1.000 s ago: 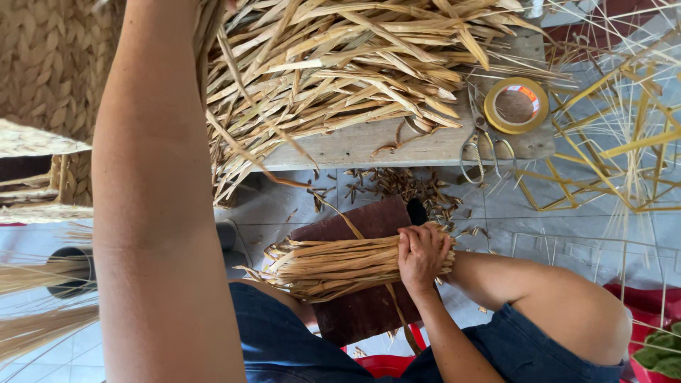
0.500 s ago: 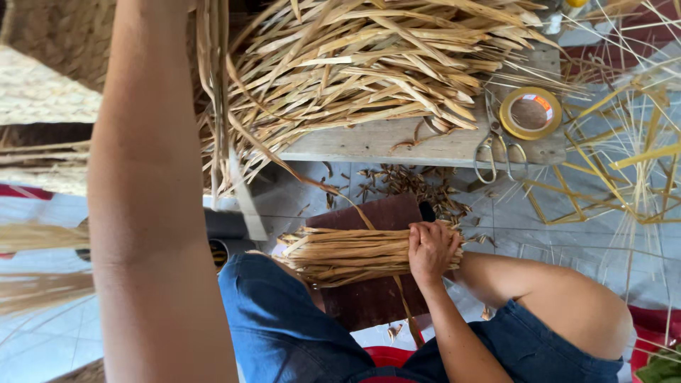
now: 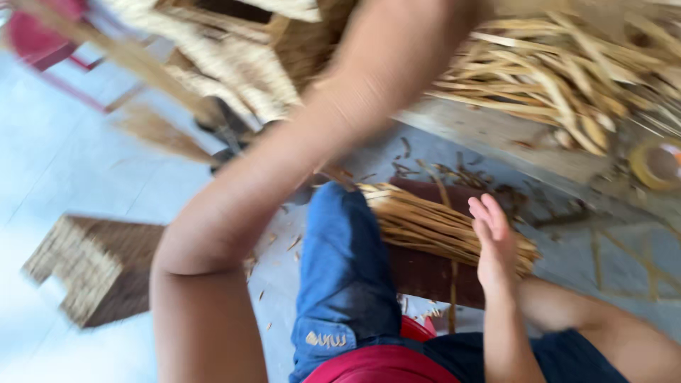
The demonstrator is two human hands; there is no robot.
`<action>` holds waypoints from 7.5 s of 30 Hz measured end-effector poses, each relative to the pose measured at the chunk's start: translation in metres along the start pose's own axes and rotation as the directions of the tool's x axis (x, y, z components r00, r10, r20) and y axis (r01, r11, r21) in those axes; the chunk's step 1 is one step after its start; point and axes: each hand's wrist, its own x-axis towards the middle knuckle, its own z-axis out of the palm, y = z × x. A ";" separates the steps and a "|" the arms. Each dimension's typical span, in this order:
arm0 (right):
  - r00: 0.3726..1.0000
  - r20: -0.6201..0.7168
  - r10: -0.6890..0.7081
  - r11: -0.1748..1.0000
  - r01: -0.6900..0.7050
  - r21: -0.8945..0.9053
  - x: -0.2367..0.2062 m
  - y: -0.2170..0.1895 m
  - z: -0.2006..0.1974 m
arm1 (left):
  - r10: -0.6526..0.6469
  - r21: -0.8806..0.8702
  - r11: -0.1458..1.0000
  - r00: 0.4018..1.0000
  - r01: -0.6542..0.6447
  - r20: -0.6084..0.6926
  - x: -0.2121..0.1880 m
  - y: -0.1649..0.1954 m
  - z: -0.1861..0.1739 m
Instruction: The person sits on a low stool and uses shears to trim and split dried plant strips. They repeatedly gather bundles, align them, and trim the ends, then place the processed strips into a pile on a wooden board.
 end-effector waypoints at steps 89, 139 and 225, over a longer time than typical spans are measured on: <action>0.954 0.231 -0.189 0.960 0.130 0.249 -0.136 -0.085 0.083 | -0.288 -0.711 0.337 0.787 0.617 0.547 -0.296 0.129 -0.044; 0.974 0.160 -0.162 0.806 0.037 0.591 -0.122 -0.101 0.044 | -0.016 -0.783 0.344 0.837 0.519 0.547 -0.320 0.089 -0.050; 0.960 0.229 0.159 -0.071 0.243 -0.968 -0.010 0.069 -0.170 | 0.324 -0.343 0.934 0.646 -0.101 0.691 -0.191 0.125 0.266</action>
